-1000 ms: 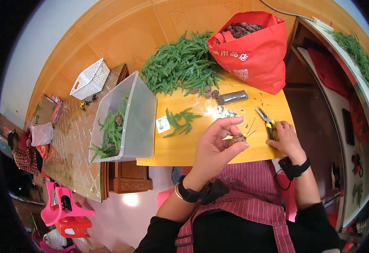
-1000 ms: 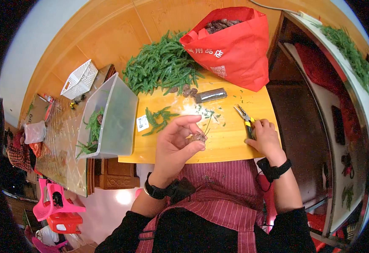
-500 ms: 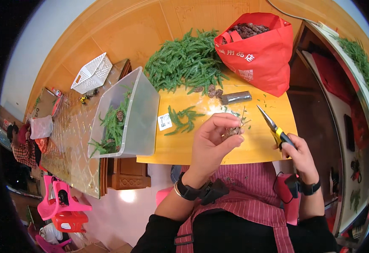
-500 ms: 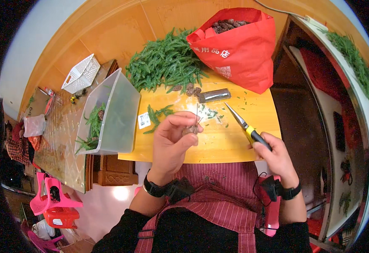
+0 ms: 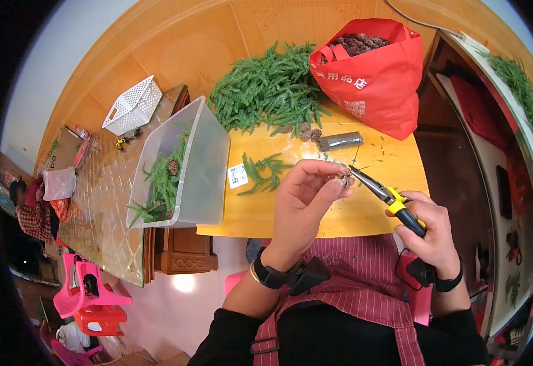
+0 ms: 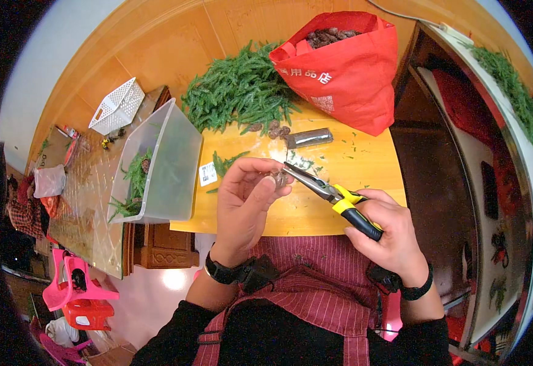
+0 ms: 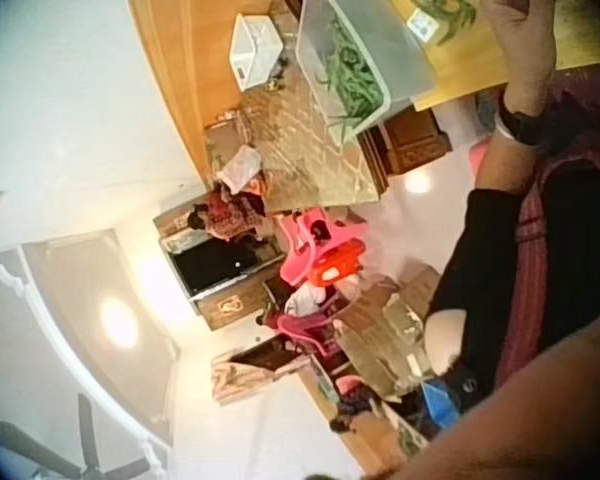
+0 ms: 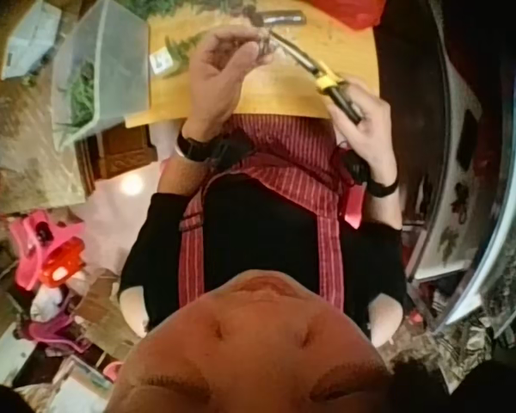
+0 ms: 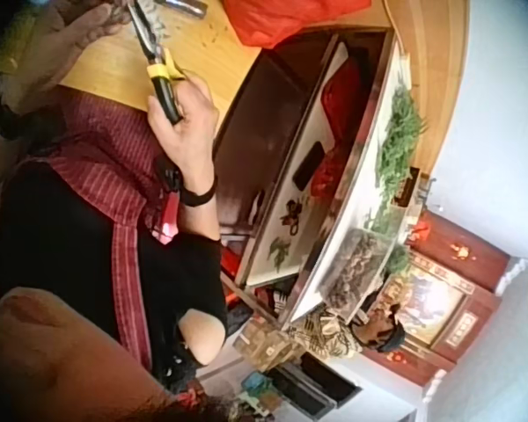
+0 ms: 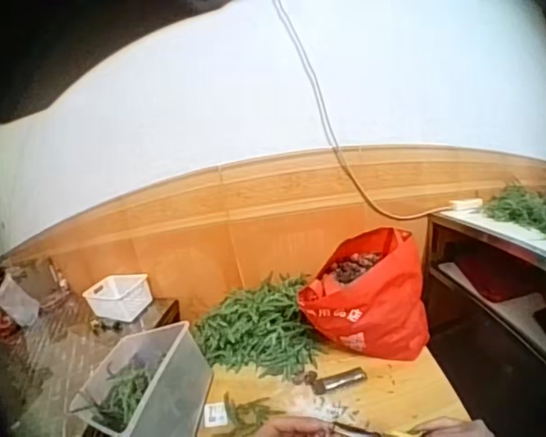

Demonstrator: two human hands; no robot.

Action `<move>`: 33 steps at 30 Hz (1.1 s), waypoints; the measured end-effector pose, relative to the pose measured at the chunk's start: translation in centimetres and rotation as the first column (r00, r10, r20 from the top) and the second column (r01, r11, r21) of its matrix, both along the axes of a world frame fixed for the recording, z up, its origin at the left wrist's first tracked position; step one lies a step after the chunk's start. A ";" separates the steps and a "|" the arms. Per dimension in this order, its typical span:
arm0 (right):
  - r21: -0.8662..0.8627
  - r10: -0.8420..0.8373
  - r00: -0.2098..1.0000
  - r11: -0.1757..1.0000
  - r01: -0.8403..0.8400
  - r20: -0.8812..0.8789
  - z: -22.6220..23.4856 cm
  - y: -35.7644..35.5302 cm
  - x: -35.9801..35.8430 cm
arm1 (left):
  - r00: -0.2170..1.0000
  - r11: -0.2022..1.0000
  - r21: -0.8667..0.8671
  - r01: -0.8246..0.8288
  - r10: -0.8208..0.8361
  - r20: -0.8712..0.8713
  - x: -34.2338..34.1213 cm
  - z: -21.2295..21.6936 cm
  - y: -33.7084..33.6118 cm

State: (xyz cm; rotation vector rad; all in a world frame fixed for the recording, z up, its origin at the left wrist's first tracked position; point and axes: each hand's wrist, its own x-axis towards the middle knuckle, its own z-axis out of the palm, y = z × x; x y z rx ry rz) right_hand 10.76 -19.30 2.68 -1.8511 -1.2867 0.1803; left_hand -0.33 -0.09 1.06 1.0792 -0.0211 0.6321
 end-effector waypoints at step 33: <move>0.116 -0.112 0.988 0.988 0.100 0.104 -0.8 0.1 -0.7 | 0.999 0.995 0.099 0.028 -0.024 -0.040 0.2 0.3 -0.2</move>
